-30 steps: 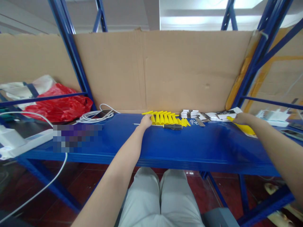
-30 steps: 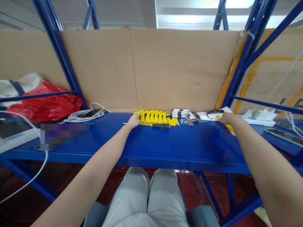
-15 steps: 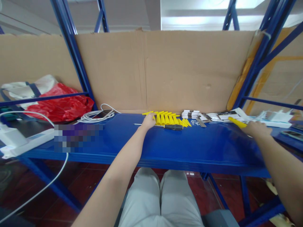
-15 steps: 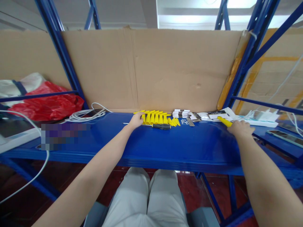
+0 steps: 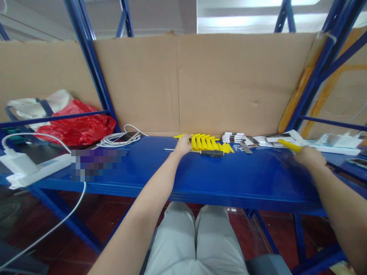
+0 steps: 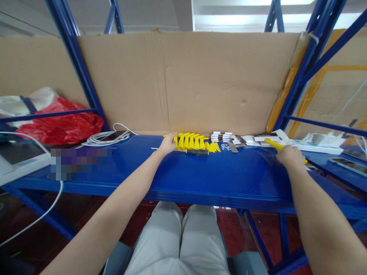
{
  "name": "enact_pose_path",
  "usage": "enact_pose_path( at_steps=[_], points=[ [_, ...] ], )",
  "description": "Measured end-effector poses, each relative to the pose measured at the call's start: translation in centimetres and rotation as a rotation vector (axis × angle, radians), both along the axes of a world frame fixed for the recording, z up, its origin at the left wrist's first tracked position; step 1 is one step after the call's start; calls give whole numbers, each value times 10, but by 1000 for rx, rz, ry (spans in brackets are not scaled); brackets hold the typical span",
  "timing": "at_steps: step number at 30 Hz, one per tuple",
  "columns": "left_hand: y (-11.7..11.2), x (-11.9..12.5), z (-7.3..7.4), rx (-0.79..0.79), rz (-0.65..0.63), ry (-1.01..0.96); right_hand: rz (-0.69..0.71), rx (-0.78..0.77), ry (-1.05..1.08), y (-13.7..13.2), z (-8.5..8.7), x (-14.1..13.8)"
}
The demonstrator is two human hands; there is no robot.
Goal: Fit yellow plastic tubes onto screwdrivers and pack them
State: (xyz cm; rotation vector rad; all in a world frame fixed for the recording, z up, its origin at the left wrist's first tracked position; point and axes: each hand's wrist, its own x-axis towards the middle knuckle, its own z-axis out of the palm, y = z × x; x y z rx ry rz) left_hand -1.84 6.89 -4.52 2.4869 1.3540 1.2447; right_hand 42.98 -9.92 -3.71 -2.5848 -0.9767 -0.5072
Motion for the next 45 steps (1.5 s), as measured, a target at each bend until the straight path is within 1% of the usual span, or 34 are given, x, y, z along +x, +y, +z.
enact_pose_path(
  at_steps=[1,2,4,6,7,11,14,16,18,21,23,25,28,32,35,38,41,45],
  points=[
    [2,0,-1,6,-8,-15,-9,-21,49,-1,6,-8],
    [3,0,-3,9,-14,-30,-14,-5,71,-2,12,-16],
    [6,0,-4,9,-28,-58,-5,76,100,-1,25,-32],
    [8,1,-5,3,-50,-82,-5,200,98,3,36,-48],
    [8,1,-5,-5,-63,-95,19,262,81,6,41,-56],
    [7,2,-3,-70,-78,-166,216,471,10,25,57,-92],
    [5,3,-1,-106,-91,-224,376,566,-36,46,66,-127],
    [3,3,0,-120,-111,-261,489,614,-62,61,69,-150],
    [2,4,0,-135,-131,-285,589,659,-78,76,65,-170],
    [0,7,-1,-159,-164,-296,741,696,-131,94,47,-193],
    [-3,10,-1,-171,-183,-298,787,646,-146,99,31,-202],
    [-5,12,-2,-190,-204,-304,830,546,-168,100,15,-207],
    [-8,16,-3,-226,-249,-325,893,429,-220,95,3,-212],
    [-10,19,-3,-267,-303,-364,886,380,-217,91,2,-217],
    [-10,23,-3,-256,-374,-482,901,417,-181,91,3,-220],
    [-10,28,-2,-243,-459,-590,947,490,-111,95,1,-221],
    [-12,32,-2,-256,-519,-615,968,542,-15,99,-1,-224],
    [-23,38,4,-300,-561,-666,994,528,67,100,-2,-231]
  ],
)
